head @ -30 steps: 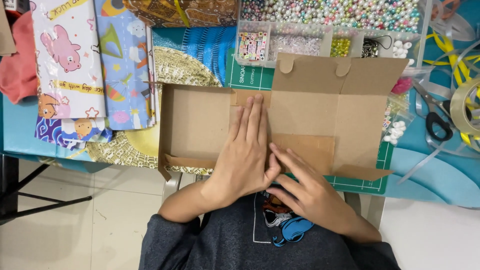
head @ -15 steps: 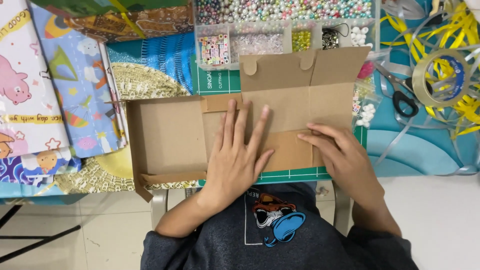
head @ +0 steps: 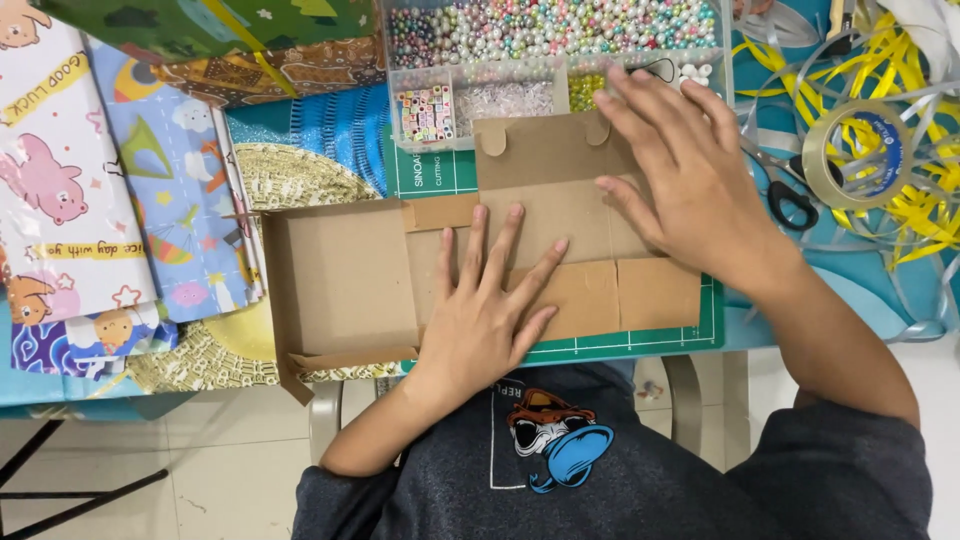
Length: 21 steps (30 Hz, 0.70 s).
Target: The person folds and assembles a flat cardboard box into a rectangular container. They then fill the box with brown shredded paper and place several small plastic bags containing craft items inside.
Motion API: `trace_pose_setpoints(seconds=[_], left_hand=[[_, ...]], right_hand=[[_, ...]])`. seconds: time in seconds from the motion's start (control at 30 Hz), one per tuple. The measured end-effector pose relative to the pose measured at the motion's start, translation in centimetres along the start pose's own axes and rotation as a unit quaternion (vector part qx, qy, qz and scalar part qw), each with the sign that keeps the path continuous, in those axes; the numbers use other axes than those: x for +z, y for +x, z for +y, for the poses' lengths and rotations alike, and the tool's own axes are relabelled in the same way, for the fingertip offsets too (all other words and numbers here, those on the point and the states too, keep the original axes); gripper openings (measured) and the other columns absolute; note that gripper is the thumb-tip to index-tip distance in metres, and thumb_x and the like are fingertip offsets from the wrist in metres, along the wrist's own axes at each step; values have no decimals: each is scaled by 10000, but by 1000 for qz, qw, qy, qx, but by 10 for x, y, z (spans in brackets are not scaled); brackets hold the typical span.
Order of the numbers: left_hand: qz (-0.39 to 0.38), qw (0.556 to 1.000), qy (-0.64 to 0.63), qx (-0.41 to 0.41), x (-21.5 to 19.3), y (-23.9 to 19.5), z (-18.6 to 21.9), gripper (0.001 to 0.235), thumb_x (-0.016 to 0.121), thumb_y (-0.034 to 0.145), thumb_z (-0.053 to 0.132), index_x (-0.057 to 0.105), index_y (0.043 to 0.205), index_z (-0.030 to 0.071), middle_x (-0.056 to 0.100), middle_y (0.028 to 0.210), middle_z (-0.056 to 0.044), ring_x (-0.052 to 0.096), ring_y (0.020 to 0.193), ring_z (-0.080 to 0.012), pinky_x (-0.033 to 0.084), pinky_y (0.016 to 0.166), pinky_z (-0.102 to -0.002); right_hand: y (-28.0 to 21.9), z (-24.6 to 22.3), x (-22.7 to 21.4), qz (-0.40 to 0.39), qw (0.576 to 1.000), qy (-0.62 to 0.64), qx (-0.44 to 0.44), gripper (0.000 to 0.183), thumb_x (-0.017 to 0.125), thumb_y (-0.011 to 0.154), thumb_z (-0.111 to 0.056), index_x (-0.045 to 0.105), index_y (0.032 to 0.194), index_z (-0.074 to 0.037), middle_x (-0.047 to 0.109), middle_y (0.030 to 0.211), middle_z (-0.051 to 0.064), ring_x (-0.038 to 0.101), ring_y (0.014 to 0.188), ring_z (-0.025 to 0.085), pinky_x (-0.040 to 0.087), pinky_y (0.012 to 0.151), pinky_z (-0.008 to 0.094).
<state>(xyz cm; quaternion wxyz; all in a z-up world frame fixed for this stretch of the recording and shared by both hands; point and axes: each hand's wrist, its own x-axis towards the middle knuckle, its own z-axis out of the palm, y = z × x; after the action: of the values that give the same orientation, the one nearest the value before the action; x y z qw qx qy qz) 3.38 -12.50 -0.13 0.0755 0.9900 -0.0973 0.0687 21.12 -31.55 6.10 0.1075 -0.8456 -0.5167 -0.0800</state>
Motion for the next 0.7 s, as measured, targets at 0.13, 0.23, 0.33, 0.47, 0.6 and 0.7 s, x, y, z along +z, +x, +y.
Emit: trace_pose_setpoints(seconds=[0.13,0.23,0.33,0.47,0.6,0.7], left_hand=[[13,1000,2,-4,0,-1,-1,641,445,1088,600,282,1646,329,224,1698,-174,184,1567,-441,205,1246,-610],[11,1000,8,-2,0,-2,-1,658,437,1089,624,272,1652,327,216,1701,-176,167,1570,-428,177,1241,-607],[8,1000,-10,3,0,-1,-2,670,450,1085,608,275,1651,294,201,1696,-205,168,1566,-457,170,1257,-611],[72,991,-113,-16,1,-1,-4,763,596,1006,567,366,1465,3,373,1560,-301,220,1542,-430,190,1257,-597],[177,949,-253,-60,12,-4,-9,833,912,803,490,404,1260,13,382,1389,-259,267,1511,-424,302,1244,-686],[191,944,-260,-64,17,-8,-11,1309,975,830,508,28,1667,169,80,1723,-219,124,1644,-486,242,1348,-668]], right_hand=[[-5,-8,-3,21,999,-12,-29,507,600,1119,-278,515,1523,16,593,1490,186,554,1395,358,275,1197,480],[-15,-7,-3,57,995,-66,-53,469,741,1091,-234,599,1490,-32,679,1264,139,642,1161,273,351,1121,442],[-18,-10,-7,72,994,-12,-79,294,740,1062,-175,717,1335,-70,695,1157,142,678,1044,295,513,973,459],[-20,-21,-22,41,995,19,-85,271,758,1003,-213,746,1231,-67,739,1231,104,719,1073,267,585,951,416],[-32,-27,-20,-35,995,22,-95,524,732,949,-397,659,1345,-61,702,1280,100,671,1178,266,557,1004,410],[-35,-35,-21,-42,995,14,-93,562,697,960,-410,620,1370,-33,685,1313,120,642,1247,286,529,1069,416]])
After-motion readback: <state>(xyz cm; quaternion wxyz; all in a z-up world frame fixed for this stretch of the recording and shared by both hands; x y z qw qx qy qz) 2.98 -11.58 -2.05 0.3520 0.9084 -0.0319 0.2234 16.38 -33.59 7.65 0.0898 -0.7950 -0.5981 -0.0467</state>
